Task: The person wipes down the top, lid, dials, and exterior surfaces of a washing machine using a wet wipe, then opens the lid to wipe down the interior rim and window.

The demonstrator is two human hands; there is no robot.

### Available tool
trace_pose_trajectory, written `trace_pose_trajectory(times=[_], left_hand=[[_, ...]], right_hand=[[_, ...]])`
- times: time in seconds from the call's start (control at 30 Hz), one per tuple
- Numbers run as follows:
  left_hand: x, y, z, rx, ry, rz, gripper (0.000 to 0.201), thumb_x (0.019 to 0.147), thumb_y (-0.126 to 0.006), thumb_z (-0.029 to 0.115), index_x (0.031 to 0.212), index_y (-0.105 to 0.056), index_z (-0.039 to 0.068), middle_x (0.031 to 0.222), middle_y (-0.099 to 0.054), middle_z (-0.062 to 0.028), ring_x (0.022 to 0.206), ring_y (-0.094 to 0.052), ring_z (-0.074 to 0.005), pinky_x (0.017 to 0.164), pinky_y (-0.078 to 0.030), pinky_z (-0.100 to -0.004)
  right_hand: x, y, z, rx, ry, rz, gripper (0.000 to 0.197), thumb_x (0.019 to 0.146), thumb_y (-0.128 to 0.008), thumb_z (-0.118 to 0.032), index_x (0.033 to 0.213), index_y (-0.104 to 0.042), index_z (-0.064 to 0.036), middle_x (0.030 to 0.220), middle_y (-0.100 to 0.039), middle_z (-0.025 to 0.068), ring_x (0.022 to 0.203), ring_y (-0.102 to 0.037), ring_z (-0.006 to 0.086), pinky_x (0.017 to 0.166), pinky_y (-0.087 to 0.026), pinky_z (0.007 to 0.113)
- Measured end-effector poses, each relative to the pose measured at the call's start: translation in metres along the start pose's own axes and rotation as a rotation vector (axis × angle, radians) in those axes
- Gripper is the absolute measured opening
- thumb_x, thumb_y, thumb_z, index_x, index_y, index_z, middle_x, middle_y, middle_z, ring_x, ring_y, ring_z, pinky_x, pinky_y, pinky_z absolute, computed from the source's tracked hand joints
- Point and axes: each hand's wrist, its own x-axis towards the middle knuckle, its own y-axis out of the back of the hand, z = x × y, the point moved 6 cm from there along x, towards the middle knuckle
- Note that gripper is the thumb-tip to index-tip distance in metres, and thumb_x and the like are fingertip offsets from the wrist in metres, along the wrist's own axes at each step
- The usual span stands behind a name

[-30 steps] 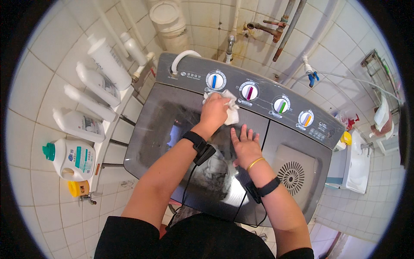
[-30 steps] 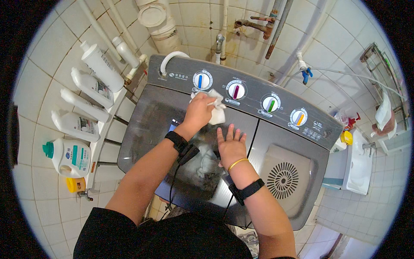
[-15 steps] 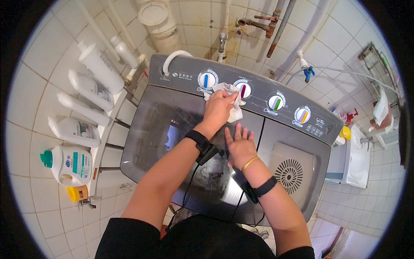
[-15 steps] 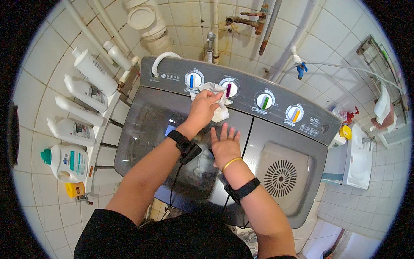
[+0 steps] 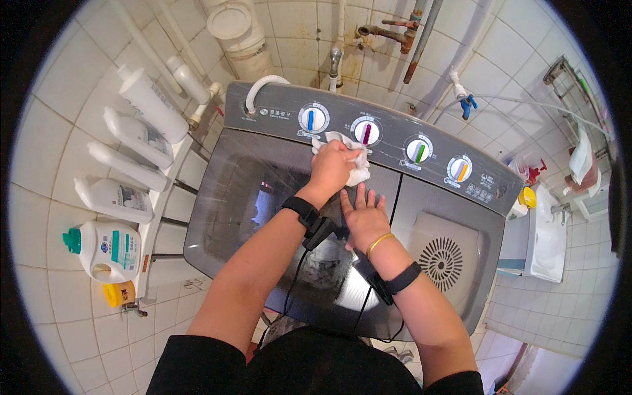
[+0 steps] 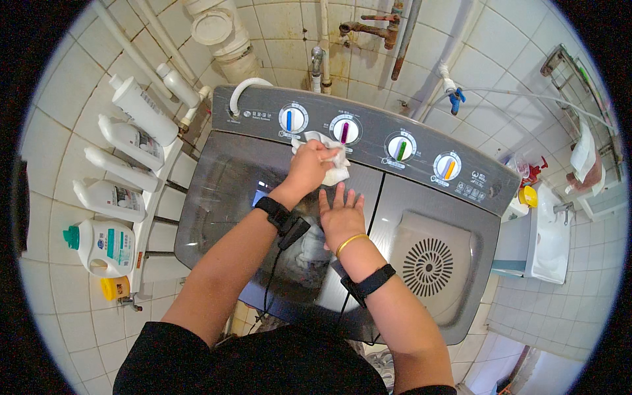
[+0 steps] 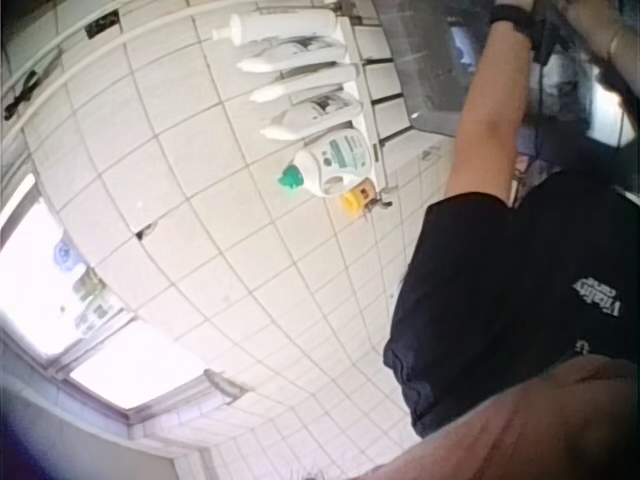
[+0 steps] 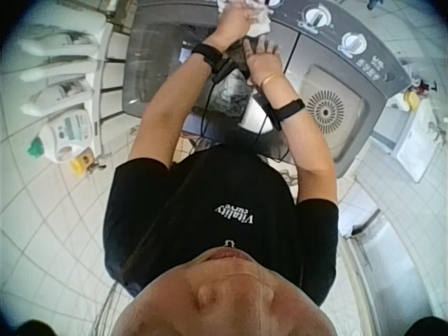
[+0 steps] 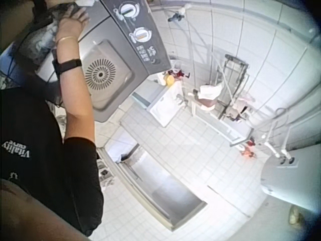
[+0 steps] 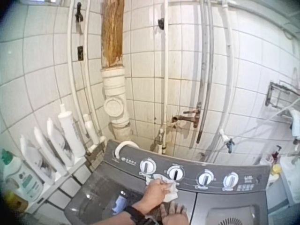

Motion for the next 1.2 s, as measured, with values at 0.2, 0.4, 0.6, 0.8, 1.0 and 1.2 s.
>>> trace_pose_trajectory(times=[0.2,0.4,0.6,0.8,1.0,1.2], left_hand=[[-0.019,0.005,0.04,0.076,-0.044,0.079,0.039,0.083,-0.072,0.015,0.12,-0.071,0.028,0.101,-0.056,-0.0018,0.102,-0.053,-0.0249,0.086,-0.042,-0.0432],[-0.016,-0.015,0.052,0.168,0.063,0.061,0.05,0.087,-0.067,0.013,0.136,-0.059,0.024,0.108,-0.053,-0.0064,0.106,-0.051,-0.0295,0.085,-0.042,-0.046],[0.0,-0.02,0.071,0.157,0.127,0.022,0.06,0.091,-0.061,0.013,0.148,-0.044,0.026,0.117,-0.049,-0.0133,0.112,-0.048,-0.0334,0.09,-0.039,-0.0496],[-0.018,-0.029,0.064,0.186,0.234,-0.039,0.066,0.091,-0.062,0.014,0.151,-0.039,0.028,0.118,-0.048,-0.0143,0.114,-0.048,-0.0352,0.089,-0.041,-0.0512],[0.003,-0.023,0.08,0.235,0.263,0.031,0.062,0.095,-0.058,0.022,0.153,-0.035,0.028,0.122,-0.05,-0.0179,0.114,-0.051,-0.0378,0.09,-0.043,-0.0563],[-0.001,-0.024,0.074,0.209,0.309,-0.031,0.067,0.095,-0.058,0.025,0.155,-0.029,0.029,0.122,-0.054,-0.0225,0.116,-0.054,-0.04,0.093,-0.045,-0.0555]], right_hand=[[-0.018,-0.004,0.015,0.124,0.027,0.025,0.112,0.068,-0.087,-0.032,0.157,-0.022,-0.0114,0.161,-0.019,0.0241,0.148,-0.024,0.0393,0.116,-0.017,0.064],[-0.039,-0.024,0.026,0.146,0.028,0.207,0.096,0.077,-0.078,-0.039,0.155,-0.028,-0.0129,0.162,-0.023,0.015,0.148,-0.026,0.031,0.114,-0.016,0.068],[-0.047,-0.027,0.029,0.16,0.046,0.229,0.091,0.081,-0.075,-0.039,0.155,-0.03,-0.0131,0.162,-0.023,0.014,0.148,-0.026,0.0304,0.114,-0.016,0.068],[-0.048,-0.03,0.036,0.151,0.048,0.175,0.09,0.082,-0.074,-0.04,0.155,-0.028,-0.014,0.163,-0.022,0.011,0.149,-0.025,0.027,0.114,-0.015,0.068],[-0.053,-0.035,0.039,0.188,0.071,0.192,0.089,0.083,-0.073,-0.039,0.156,-0.028,-0.0154,0.164,-0.02,0.0079,0.15,-0.023,0.0244,0.115,-0.013,0.068],[-0.05,-0.035,0.039,0.183,0.065,0.178,0.089,0.083,-0.072,-0.041,0.156,-0.027,-0.0165,0.165,-0.018,0.0067,0.15,-0.023,0.0241,0.115,-0.012,0.067]])
